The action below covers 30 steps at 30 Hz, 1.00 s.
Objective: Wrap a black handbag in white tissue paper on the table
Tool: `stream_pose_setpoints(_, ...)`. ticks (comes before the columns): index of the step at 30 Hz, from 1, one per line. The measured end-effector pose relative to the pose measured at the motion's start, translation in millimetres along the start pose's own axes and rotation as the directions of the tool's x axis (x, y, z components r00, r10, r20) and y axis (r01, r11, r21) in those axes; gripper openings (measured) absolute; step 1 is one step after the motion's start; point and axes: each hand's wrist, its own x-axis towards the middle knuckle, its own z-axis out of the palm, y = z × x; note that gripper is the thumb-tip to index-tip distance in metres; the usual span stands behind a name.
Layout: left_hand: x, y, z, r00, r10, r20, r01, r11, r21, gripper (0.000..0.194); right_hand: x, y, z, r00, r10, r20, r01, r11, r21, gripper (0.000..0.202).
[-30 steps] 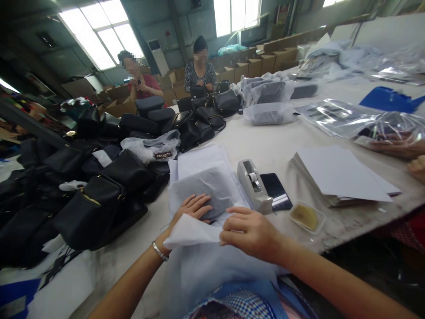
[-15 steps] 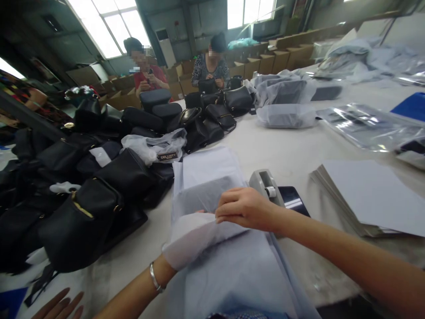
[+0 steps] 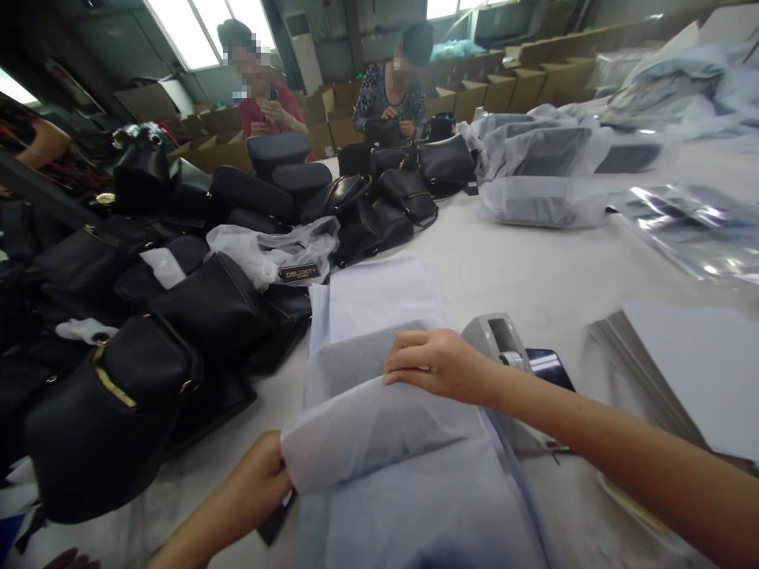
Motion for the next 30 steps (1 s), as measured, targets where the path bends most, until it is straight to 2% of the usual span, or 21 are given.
stream_pose_setpoints(1, -4, 0, -7.5, 0.997, -0.029, -0.074, 0.027, 0.999, -0.019, 0.034, 0, 1, 0, 1.000, 0.001, -0.002, -0.001, 1.000, 0.001, 0.013)
stream_pose_setpoints(2, -7, 1, -14.3, 0.978, -0.051, -0.204, 0.049, 0.999, -0.016, 0.035, 1, 1, 0, 1.000, 0.003, -0.001, -0.003, 1.000, -0.001, 0.012)
stream_pose_setpoints(3, -10, 4, -19.6, 0.933, -0.045, -0.357, 0.055, 0.998, 0.020, 0.035, 1, 2, 0, 1.000, 0.003, 0.000, -0.003, 1.000, -0.003, 0.012)
stream_pose_setpoints(4, -11, 9, -22.6, 0.874, 0.011, -0.486, 0.039, 0.995, 0.094, 0.035, 1, 3, 0, 1.000, 0.005, 0.003, -0.005, 1.000, -0.005, 0.012)
stream_pose_setpoints(5, -10, 14, -23.0, 0.827, 0.122, -0.549, -0.008, 0.979, 0.206, 0.036, 2, 3, 0, 1.000, 0.009, 0.007, -0.009, 1.000, -0.009, 0.012)
stream_pose_setpoints(6, -7, 21, -21.0, 0.812, 0.257, -0.525, -0.082, 0.939, 0.333, 0.038, 2, 4, 0, 1.000, 0.012, 0.011, -0.012, 1.000, -0.012, 0.012)
stream_pose_setpoints(8, 6, 33, -11.9, 0.825, 0.470, -0.314, -0.269, 0.815, 0.513, 0.048, 3, 4, 0, 1.000, 0.020, 0.016, -0.019, 1.000, -0.023, 0.012)
stream_pose_setpoints(10, 23, 41, -1.6, 0.836, 0.527, -0.152, -0.366, 0.743, 0.561, 0.053, 3, 5, 0, 0.999, 0.032, 0.027, -0.031, 0.999, -0.039, 0.013)
stream_pose_setpoints(12, 40, 46, 4.6, 0.880, 0.464, -0.098, -0.344, 0.767, 0.541, 0.036, 3, 8, 0, 0.998, 0.047, 0.035, -0.045, 0.997, -0.063, 0.015)
stream_pose_setpoints(14, 51, 48, 4.9, 0.926, 0.370, -0.082, -0.289, 0.829, 0.479, 0.015, 4, 13, 0, 0.996, 0.076, 0.043, -0.071, 0.993, -0.095, 0.016)
stream_pose_setpoints(15, 55, 49, 3.5, 0.943, 0.325, -0.072, -0.263, 0.858, 0.441, 0.013, 5, 16, 0, 0.994, 0.096, 0.049, -0.090, 0.989, -0.113, 0.016)
stream_pose_setpoints(18, 61, 50, -2.4, 0.969, 0.240, -0.059, -0.207, 0.919, 0.337, 0.015, 6, 24, -4, 0.977, 0.190, 0.095, -0.175, 0.973, -0.148, 0.016)
stream_pose_setpoints(21, 65, 46, -4.2, 0.974, 0.214, -0.078, -0.185, 0.942, 0.280, 0.016, 7, 29, -11, 0.937, 0.312, 0.155, -0.291, 0.945, -0.147, 0.030)
stream_pose_setpoints(24, 69, 39, -1.1, 0.966, 0.230, -0.119, -0.188, 0.939, 0.289, 0.016, 4, 31, -17, 0.910, 0.374, 0.179, -0.353, 0.925, -0.141, 0.025)
stream_pose_setpoints(26, 71, 32, 2.2, 0.947, 0.276, -0.165, -0.201, 0.909, 0.365, 0.016, 0, 33, -16, 0.930, 0.346, 0.125, -0.325, 0.932, -0.161, 0.014)
stream_pose_setpoints(28, 74, 26, 5.3, 0.904, 0.375, -0.205, -0.237, 0.840, 0.489, 0.017, -4, 36, -12, 0.960, 0.278, 0.033, -0.265, 0.939, -0.217, 0.014)
stream_pose_setpoints(30, 77, 21, 7.7, 0.859, 0.476, -0.191, -0.284, 0.752, 0.595, 0.017, -6, 39, -7, 0.978, 0.205, -0.038, -0.207, 0.934, -0.293, 0.016)
